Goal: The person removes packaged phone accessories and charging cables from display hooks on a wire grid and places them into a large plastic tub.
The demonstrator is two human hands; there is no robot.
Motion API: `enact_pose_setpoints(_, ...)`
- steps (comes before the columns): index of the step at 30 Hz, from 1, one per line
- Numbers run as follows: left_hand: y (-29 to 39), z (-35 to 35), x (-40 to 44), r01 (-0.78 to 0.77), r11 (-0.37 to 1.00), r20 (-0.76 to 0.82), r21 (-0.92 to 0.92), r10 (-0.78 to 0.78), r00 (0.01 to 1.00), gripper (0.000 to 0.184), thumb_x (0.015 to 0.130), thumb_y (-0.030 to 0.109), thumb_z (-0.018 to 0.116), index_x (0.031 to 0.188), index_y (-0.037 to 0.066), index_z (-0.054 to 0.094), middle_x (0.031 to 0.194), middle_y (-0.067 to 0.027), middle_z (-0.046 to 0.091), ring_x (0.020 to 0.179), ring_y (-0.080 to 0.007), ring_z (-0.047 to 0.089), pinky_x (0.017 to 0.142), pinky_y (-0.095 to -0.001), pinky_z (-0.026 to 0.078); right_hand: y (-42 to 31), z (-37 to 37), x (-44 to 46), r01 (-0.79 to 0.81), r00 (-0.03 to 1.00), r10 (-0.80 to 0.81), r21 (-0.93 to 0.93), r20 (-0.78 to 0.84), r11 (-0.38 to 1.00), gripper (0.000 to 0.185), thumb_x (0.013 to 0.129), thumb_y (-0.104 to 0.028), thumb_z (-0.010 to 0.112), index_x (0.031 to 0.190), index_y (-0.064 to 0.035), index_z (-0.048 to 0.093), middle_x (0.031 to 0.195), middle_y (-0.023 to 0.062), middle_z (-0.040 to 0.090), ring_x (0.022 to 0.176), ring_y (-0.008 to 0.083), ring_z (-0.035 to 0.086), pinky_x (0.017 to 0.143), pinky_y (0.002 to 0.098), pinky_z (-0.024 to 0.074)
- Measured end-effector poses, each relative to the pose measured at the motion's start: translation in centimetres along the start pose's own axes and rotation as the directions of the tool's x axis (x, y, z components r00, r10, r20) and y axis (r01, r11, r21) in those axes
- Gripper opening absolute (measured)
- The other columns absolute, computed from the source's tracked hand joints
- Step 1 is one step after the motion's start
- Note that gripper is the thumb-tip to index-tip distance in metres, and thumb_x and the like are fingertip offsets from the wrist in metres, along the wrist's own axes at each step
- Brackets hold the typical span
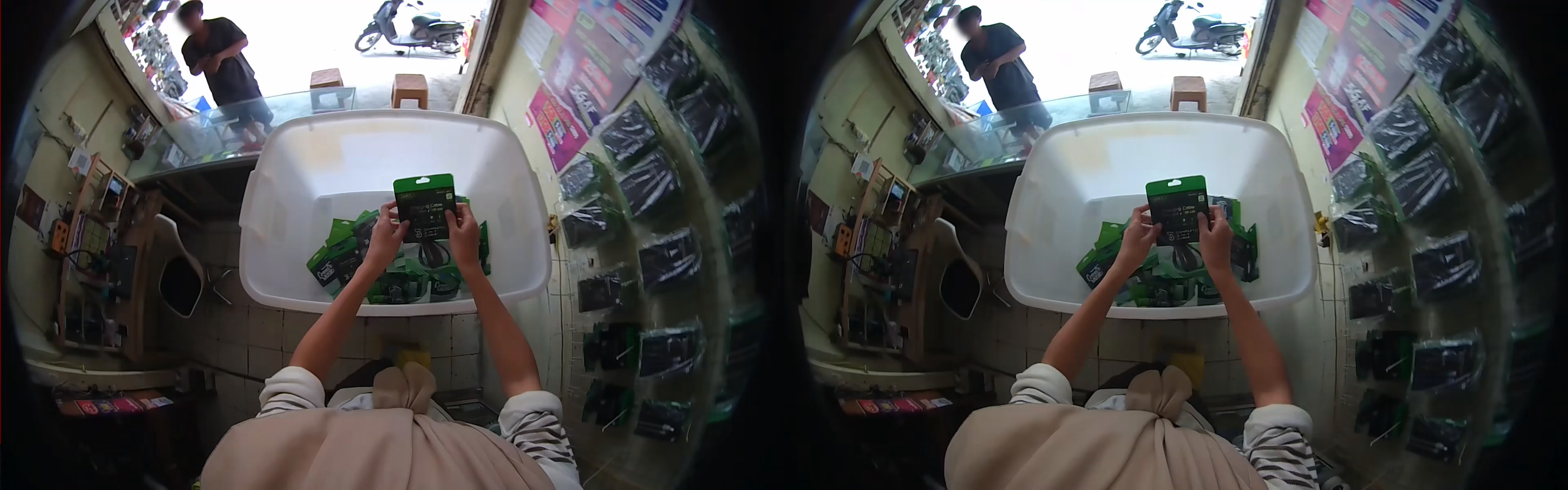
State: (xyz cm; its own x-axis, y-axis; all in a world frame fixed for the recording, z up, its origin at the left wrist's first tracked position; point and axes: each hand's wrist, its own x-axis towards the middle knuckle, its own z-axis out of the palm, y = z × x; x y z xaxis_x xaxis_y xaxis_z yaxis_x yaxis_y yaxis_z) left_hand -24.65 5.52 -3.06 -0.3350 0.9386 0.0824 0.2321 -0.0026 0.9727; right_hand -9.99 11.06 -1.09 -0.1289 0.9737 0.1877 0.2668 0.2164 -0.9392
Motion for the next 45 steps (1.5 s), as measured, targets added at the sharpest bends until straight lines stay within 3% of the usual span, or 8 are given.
enact_pose_setpoints(3,-6.5,-0.2,1.8,0.215,0.977,0.052,-0.004,-0.214,0.975,0.045,0.077,0.006,0.054,0.114,-0.004,0.031,0.089,-0.0134,0.054,0.081,-0.0214,0.056,0.065,-0.0297,0.045,5.3,3.8,1.5,-0.088,0.988,0.111,-0.189,0.11,0.978,0.016,0.078,-0.012,0.052,0.087,0.0019,0.05,0.076,0.0178,0.056,0.07,0.0299,0.057,0.063,0.0348,0.0437)
enact_pose_setpoints(5,-10.9,0.3,2.5,0.124,0.9,0.052,0.419,-0.161,0.986,0.047,0.075,0.009,0.058,0.112,-0.005,0.032,0.095,-0.0183,0.053,0.089,-0.0315,0.054,0.075,-0.0362,0.043,10.5,5.4,1.9,-0.058,0.97,0.171,-0.521,0.171,0.852,0.015,0.077,-0.012,0.053,0.083,0.0004,0.051,0.072,0.0133,0.057,0.068,0.0298,0.057,0.061,0.0382,0.0423)
enact_pose_setpoints(10,-13.6,1.2,2.5,0.366,0.749,0.138,0.552,-0.515,0.846,0.072,0.072,0.018,0.061,0.125,-0.005,0.017,0.111,-0.0275,0.041,0.102,-0.0386,0.043,0.084,-0.04,0.039,15.8,6.4,1.1,-0.155,0.93,0.311,-0.557,0.196,0.816,0.022,0.073,-0.011,0.054,0.091,0.0004,0.055,0.084,0.0178,0.059,0.081,0.0335,0.055,0.072,0.0384,0.0434)
enact_pose_setpoints(22,-11.0,3.7,3.1,0.133,0.883,0.264,0.45,-0.273,0.925,0.065,0.074,0.021,0.061,0.123,-0.004,0.026,0.107,-0.0222,0.049,0.097,-0.0311,0.051,0.08,-0.0341,0.041,12.2,3.0,0.0,-0.159,0.921,0.302,-0.471,0.246,0.868,0.02,0.074,-0.01,0.053,0.091,-0.002,0.057,0.081,0.0144,0.06,0.077,0.0263,0.059,0.068,0.0328,0.0459)
enact_pose_setpoints(24,-7.3,5.1,3.2,0.098,0.941,0.335,0.323,-0.21,0.918,0.053,0.079,0.017,0.056,0.122,-0.001,0.029,0.107,-0.0186,0.051,0.094,-0.0254,0.054,0.075,-0.0314,0.044,9.5,1.0,-0.1,-0.276,0.921,0.318,-0.198,0.227,0.941,0.017,0.075,-0.011,0.054,0.088,-0.0005,0.055,0.079,0.0151,0.059,0.075,0.0285,0.058,0.067,0.0348,0.0451)
enact_pose_setpoints(31,3.3,13.9,-1.5,-0.097,0.976,0.441,-0.194,0.175,0.88,0.032,0.082,0.008,0.05,0.112,0.004,0.043,0.097,-0.0099,0.054,0.084,-0.0171,0.055,0.073,-0.0283,0.044,1.5,-11.3,-7.0,-0.075,0.97,0.067,-0.026,-0.234,0.997,0.013,0.08,-0.005,0.047,0.09,-0.0009,0.054,0.077,0.0122,0.057,0.068,0.0204,0.058,0.061,0.0287,0.0453)
enact_pose_setpoints(37,7.2,20.3,-12.1,-0.159,0.854,0.58,-0.496,0.462,0.671,0.021,0.085,0.012,0.046,0.103,0.001,0.048,0.085,-0.0051,0.054,0.081,-0.0105,0.052,0.074,-0.0249,0.04,4.0,-20.0,-20.5,-0.176,0.758,0.124,-0.017,-0.641,0.984,0.013,0.084,-0.008,0.044,0.09,-0.0011,0.053,0.07,0.0056,0.055,0.062,0.0109,0.052,0.059,0.0241,0.043)
enact_pose_setpoints(45,-4.9,25.0,-23.3,0.012,0.976,0.918,-0.218,0.201,0.341,0.023,0.079,0.009,0.048,0.101,0.002,0.052,0.083,-0.0082,0.058,0.076,-0.0165,0.056,0.068,-0.029,0.043,18.0,-18.9,-42.1,-0.691,0.424,0.284,-0.105,-0.86,0.715,0.019,0.082,-0.021,0.045,0.088,-0.0059,0.054,0.076,0.0127,0.057,0.072,0.0252,0.056,0.063,0.0335,0.0428)
